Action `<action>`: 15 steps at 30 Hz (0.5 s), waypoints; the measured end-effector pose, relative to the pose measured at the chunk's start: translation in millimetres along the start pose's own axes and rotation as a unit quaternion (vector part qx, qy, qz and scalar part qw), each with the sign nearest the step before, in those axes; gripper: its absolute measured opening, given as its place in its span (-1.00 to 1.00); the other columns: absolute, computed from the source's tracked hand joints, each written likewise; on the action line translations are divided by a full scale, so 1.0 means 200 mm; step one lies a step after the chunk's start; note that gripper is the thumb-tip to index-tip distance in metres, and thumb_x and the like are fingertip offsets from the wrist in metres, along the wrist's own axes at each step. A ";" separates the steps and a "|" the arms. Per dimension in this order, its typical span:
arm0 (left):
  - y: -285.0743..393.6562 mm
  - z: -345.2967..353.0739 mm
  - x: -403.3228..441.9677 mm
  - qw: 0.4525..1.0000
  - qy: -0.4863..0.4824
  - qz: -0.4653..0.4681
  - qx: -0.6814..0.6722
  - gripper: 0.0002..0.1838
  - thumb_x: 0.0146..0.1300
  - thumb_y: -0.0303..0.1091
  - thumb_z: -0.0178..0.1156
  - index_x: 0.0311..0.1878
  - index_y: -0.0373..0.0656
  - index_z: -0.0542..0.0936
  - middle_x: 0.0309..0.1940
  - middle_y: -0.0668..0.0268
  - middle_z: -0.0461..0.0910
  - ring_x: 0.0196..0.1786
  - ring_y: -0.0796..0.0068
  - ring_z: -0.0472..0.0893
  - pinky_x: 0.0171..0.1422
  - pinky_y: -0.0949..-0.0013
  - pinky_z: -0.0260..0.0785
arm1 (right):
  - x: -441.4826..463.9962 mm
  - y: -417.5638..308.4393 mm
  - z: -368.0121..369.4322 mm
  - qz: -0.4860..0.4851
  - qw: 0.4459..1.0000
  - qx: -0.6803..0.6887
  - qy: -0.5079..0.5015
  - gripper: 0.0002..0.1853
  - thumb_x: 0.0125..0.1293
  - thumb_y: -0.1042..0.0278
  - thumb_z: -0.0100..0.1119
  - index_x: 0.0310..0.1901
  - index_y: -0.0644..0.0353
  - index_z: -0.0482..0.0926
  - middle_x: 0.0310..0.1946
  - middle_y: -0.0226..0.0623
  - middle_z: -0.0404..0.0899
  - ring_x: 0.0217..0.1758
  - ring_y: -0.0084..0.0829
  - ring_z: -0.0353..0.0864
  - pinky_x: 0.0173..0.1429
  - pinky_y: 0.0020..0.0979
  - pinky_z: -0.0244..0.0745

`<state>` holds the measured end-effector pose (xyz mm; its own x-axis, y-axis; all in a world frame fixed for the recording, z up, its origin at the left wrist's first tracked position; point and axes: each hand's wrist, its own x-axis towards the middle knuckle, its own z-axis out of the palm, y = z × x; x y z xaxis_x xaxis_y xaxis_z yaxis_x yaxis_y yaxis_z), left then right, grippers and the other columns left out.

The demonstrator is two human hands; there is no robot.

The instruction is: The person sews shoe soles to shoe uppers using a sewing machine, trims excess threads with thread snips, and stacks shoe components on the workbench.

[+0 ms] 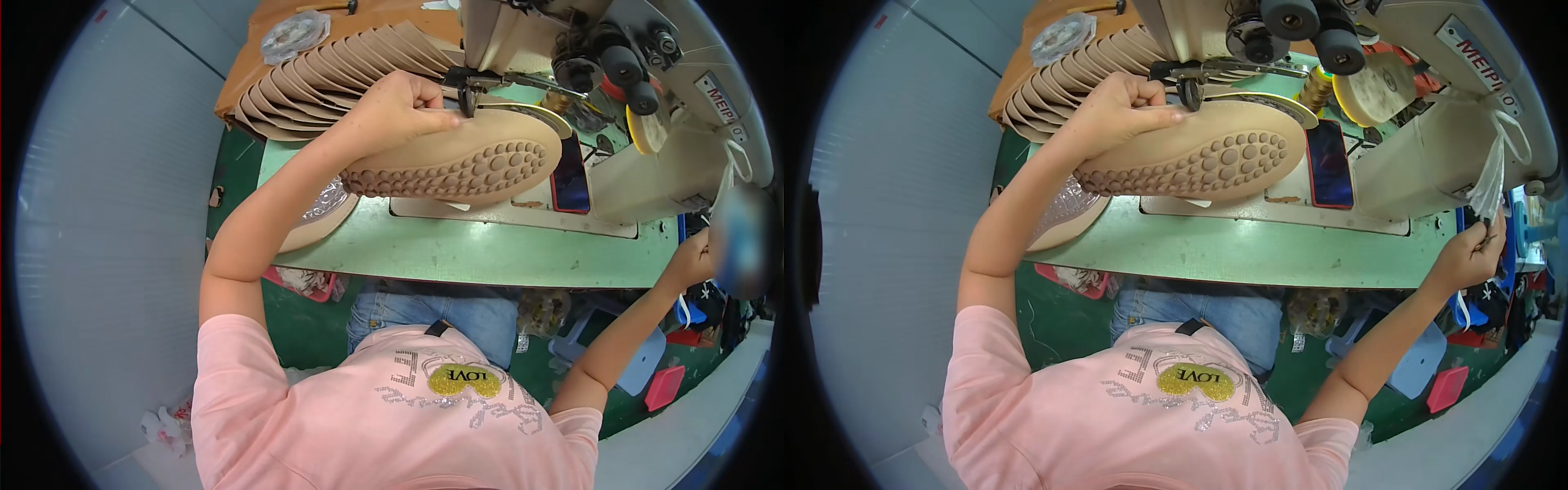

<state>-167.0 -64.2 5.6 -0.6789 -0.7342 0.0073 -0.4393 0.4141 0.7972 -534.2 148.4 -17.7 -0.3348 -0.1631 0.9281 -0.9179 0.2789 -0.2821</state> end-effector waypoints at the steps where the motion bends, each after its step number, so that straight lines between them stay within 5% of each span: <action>1: 0.00 0.00 0.00 1.000 0.003 -0.003 0.000 -0.60 0.06 -0.19 0.33 -0.67 -0.17 0.38 -0.77 0.54 0.21 -0.64 0.76 0.13 -0.56 0.51 -0.07 | 0.00 -0.03 0.00 0.010 1.000 -0.003 0.013 -0.68 0.16 0.65 -0.14 -0.13 0.43 0.60 -0.07 -0.13 0.62 -0.11 -0.25 0.63 -0.03 -0.39 0.49; 2: 0.00 0.00 0.01 1.000 0.004 -0.001 0.003 -0.60 0.06 -0.18 0.33 -0.67 -0.17 0.38 -0.77 0.54 0.21 -0.64 0.76 0.13 -0.55 0.51 -0.06 | -0.01 -0.05 -0.01 -0.108 0.993 -0.009 0.040 -0.68 0.18 0.66 -0.14 -0.11 0.43 0.59 -0.10 -0.18 0.63 -0.23 -0.36 0.62 -0.09 -0.43 0.48; 5: 0.01 0.00 0.00 1.000 0.014 -0.008 0.014 -0.61 0.04 -0.16 0.33 -0.67 -0.19 0.40 -0.77 0.50 0.25 -0.63 0.73 0.18 -0.54 0.50 0.01 | -0.20 -0.18 -0.02 0.078 0.977 0.193 -0.045 -0.67 0.19 0.66 -0.11 -0.06 0.36 0.58 -0.18 -0.25 0.63 -0.35 -0.48 0.54 -0.17 -0.47 0.45; 7: 0.03 -0.01 0.00 0.999 0.024 -0.020 0.024 -0.61 0.00 -0.14 0.33 -0.66 -0.22 0.44 -0.77 0.42 0.30 -0.62 0.65 0.25 -0.51 0.45 0.11 | -0.28 -0.36 0.06 0.113 0.963 0.176 -0.170 -0.67 0.19 0.59 0.04 0.02 0.26 0.55 -0.31 -0.31 0.60 -0.44 -0.54 0.44 -0.21 -0.51 0.41; 9: -0.03 0.00 0.03 1.000 0.021 -0.019 0.010 -0.61 -0.01 -0.13 0.33 -0.64 -0.23 0.45 -0.77 0.41 0.31 -0.62 0.64 0.27 -0.50 0.45 0.14 | -0.29 -0.55 0.07 0.193 0.888 0.243 -0.339 -0.60 0.17 0.42 0.19 0.09 0.17 0.50 -0.30 -0.35 0.57 -0.41 -0.51 0.43 -0.20 -0.46 0.41; 11: -0.04 0.00 0.04 1.000 0.019 -0.018 0.001 -0.63 0.02 -0.14 0.31 -0.61 -0.24 0.47 -0.75 0.39 0.33 -0.60 0.63 0.29 -0.47 0.45 0.17 | -0.29 -0.60 0.15 0.003 0.904 0.289 -0.316 -0.51 0.15 0.24 0.26 0.12 0.15 0.45 -0.22 -0.32 0.54 -0.34 -0.41 0.50 -0.17 -0.39 0.44; 15: -0.05 0.02 -0.03 0.995 0.090 0.026 -0.026 -0.75 0.08 -0.26 0.24 -0.43 -0.28 0.52 -0.59 0.30 0.44 -0.47 0.54 0.39 -0.31 0.42 0.28 | -0.20 -0.76 0.24 -0.059 0.899 0.257 -0.350 -0.68 0.20 0.21 0.18 -0.07 0.16 0.47 -0.27 -0.24 0.52 -0.28 -0.20 0.58 -0.23 -0.29 0.47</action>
<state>-161.2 -61.9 -5.3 -0.5806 -0.7996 0.1535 -0.3732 0.4289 0.8226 -391.1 67.9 -23.4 -0.1144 -0.7690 0.6289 -0.8725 -0.2249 -0.4338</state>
